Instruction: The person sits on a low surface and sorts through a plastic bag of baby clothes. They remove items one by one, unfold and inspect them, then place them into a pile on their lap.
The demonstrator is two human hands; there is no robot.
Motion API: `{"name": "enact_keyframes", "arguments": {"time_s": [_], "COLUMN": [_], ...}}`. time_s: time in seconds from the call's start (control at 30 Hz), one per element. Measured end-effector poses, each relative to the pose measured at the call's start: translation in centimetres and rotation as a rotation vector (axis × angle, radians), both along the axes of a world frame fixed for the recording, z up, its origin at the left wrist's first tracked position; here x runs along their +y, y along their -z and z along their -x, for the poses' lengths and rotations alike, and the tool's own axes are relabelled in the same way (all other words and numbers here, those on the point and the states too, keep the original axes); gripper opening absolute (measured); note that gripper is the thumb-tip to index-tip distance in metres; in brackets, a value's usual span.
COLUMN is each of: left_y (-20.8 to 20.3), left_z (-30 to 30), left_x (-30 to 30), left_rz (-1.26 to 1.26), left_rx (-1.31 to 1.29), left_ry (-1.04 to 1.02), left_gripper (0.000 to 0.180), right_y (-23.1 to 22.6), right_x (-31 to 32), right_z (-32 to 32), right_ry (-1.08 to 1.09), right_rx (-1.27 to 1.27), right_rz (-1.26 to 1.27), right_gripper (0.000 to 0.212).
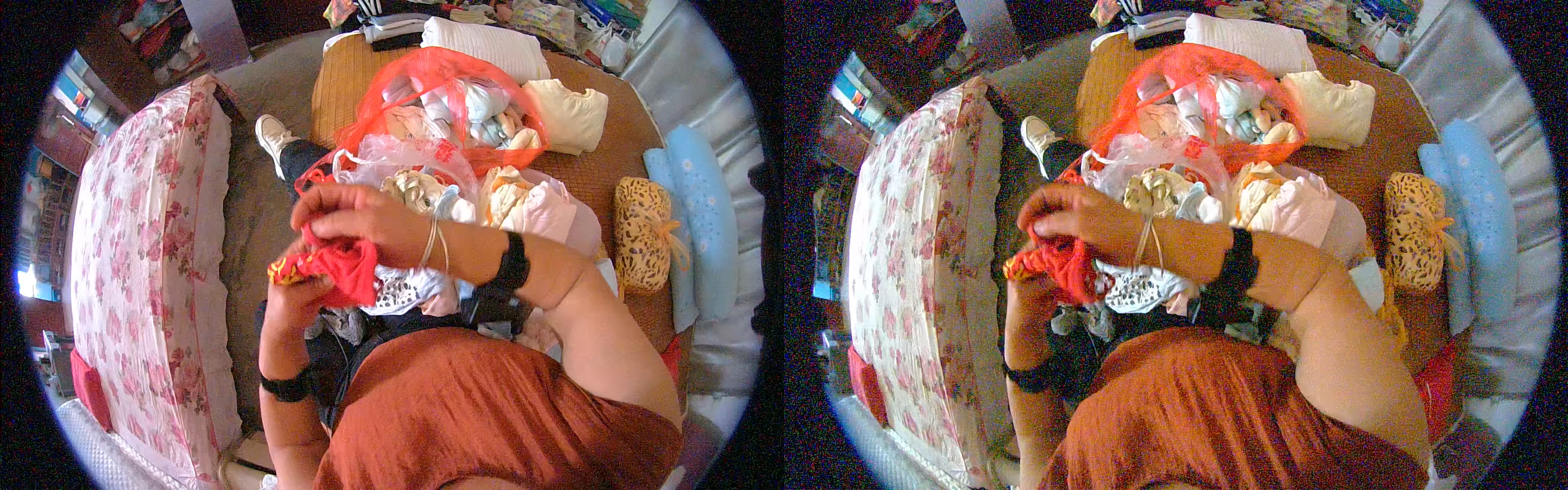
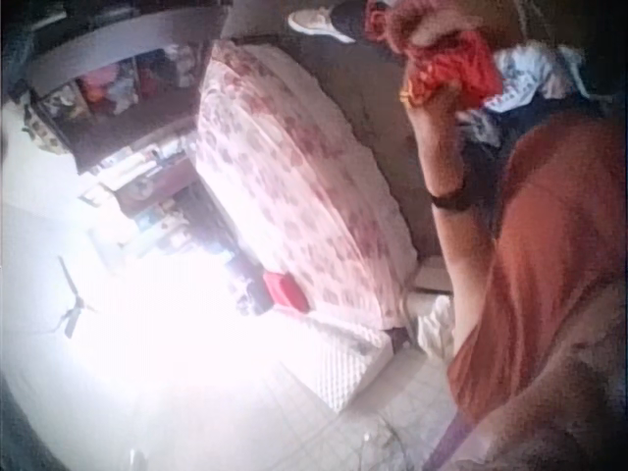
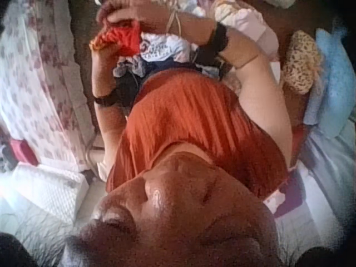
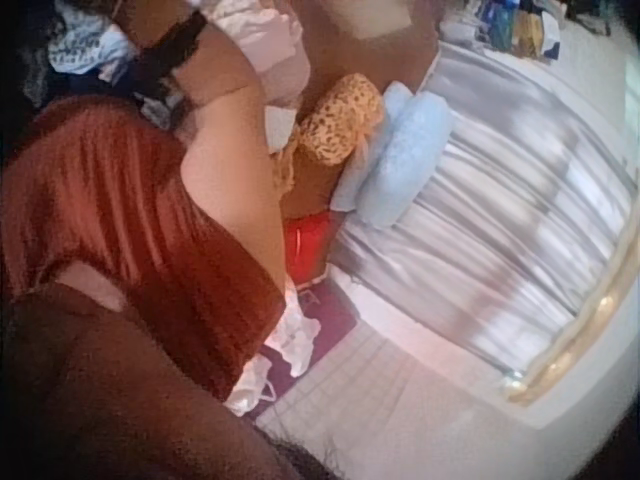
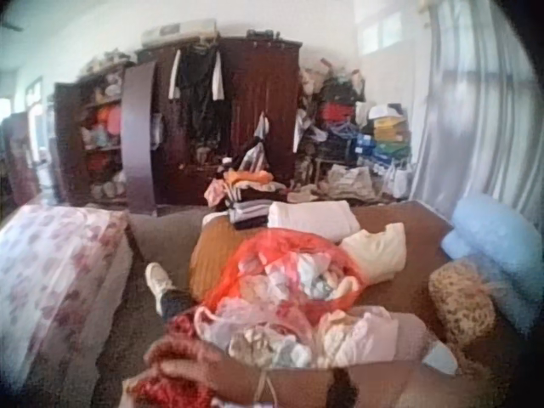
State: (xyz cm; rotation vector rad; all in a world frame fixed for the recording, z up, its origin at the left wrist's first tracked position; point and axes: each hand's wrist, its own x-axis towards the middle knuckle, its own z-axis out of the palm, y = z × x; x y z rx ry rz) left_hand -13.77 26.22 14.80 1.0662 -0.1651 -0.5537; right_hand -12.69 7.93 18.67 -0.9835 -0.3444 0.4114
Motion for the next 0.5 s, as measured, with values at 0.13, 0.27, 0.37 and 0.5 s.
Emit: {"name": "enact_keyframes", "arguments": {"time_s": [0.13, 0.27, 0.37, 0.5], "left_y": [3.1, 4.0, 3.2, 3.1], "left_z": [2.3, 2.0, 1.1, 0.2], "left_x": [1.4, 2.7, 2.4, -1.2], "left_rz": [-0.334, -0.136, -0.164, -0.057], "left_rx": [0.139, 0.393, 0.436, 0.329], "left_ry": [0.023, -0.087, -0.07, 0.137], "left_gripper": [0.037, 0.033, 0.033, 0.04], "right_y": [3.5, 6.3, 8.6, 11.4], "right_x": [-1.8, -8.8, -12.8, -14.7], "right_z": [2.1, 0.0, -2.0, -3.4], "right_ry": [-0.016, 0.471, 0.489, 0.308], "right_rx": [-0.054, -0.685, -0.438, -0.311], "right_rz": [0.352, 1.473, 1.691, 1.511], "right_gripper": [0.022, 0.025, 0.03, 0.038]}}
